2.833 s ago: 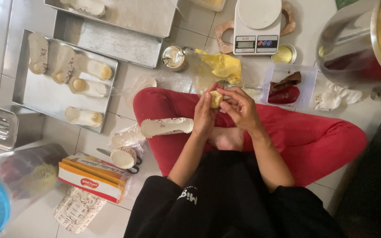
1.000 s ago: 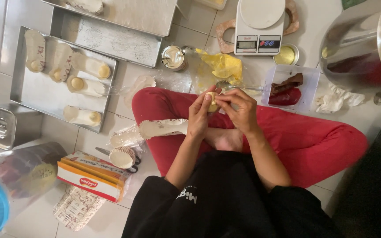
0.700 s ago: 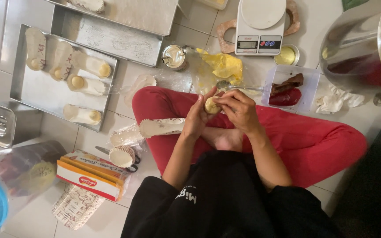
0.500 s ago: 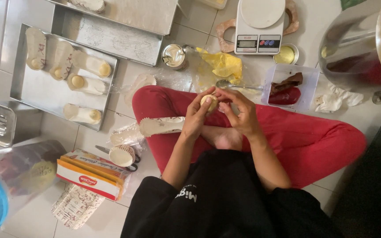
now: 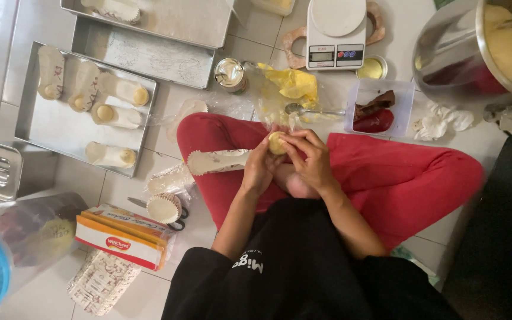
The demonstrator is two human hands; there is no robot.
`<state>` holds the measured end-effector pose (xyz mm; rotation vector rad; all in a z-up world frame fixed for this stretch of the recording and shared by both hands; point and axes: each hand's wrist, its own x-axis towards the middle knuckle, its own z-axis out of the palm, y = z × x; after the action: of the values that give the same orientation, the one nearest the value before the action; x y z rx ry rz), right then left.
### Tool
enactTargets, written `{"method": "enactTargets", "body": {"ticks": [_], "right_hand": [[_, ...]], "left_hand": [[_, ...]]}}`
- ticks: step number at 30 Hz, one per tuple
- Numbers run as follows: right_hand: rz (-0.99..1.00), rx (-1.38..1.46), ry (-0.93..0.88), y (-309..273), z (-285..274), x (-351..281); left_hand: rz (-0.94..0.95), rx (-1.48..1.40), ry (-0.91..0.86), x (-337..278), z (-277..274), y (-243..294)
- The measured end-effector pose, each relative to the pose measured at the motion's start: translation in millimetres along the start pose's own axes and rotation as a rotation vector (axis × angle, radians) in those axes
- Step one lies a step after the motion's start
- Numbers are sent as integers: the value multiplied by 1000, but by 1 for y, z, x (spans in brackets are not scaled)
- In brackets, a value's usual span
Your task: The person is preparing stuffed pastries by taking dough from a large bowl, flattening it, adding a dark filling, and shaping it into balls before placing them in paper liners on trays.
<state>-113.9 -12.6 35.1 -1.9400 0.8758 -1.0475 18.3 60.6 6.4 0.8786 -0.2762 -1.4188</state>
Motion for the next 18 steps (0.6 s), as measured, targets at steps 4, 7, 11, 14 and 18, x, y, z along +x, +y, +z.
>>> {"method": "enactTargets", "body": {"ticks": [4,7,11,14,18], "right_hand": [[-21,50,28,-26,-6,-8],[-79,-19,76,-26,-7,-23],[-55,-48,155,-19,-12,-37],[3,110,94,-33,-25,-43],[73,421,87,-35,-22,-57]], "left_hand": [[83,268,69,-16,22,16],[107,366,133,-26,29,14],[19,192,16,-35,26,6],[8,104,-131,-46,26,10],[98,87,-167,-64,37,23]]}}
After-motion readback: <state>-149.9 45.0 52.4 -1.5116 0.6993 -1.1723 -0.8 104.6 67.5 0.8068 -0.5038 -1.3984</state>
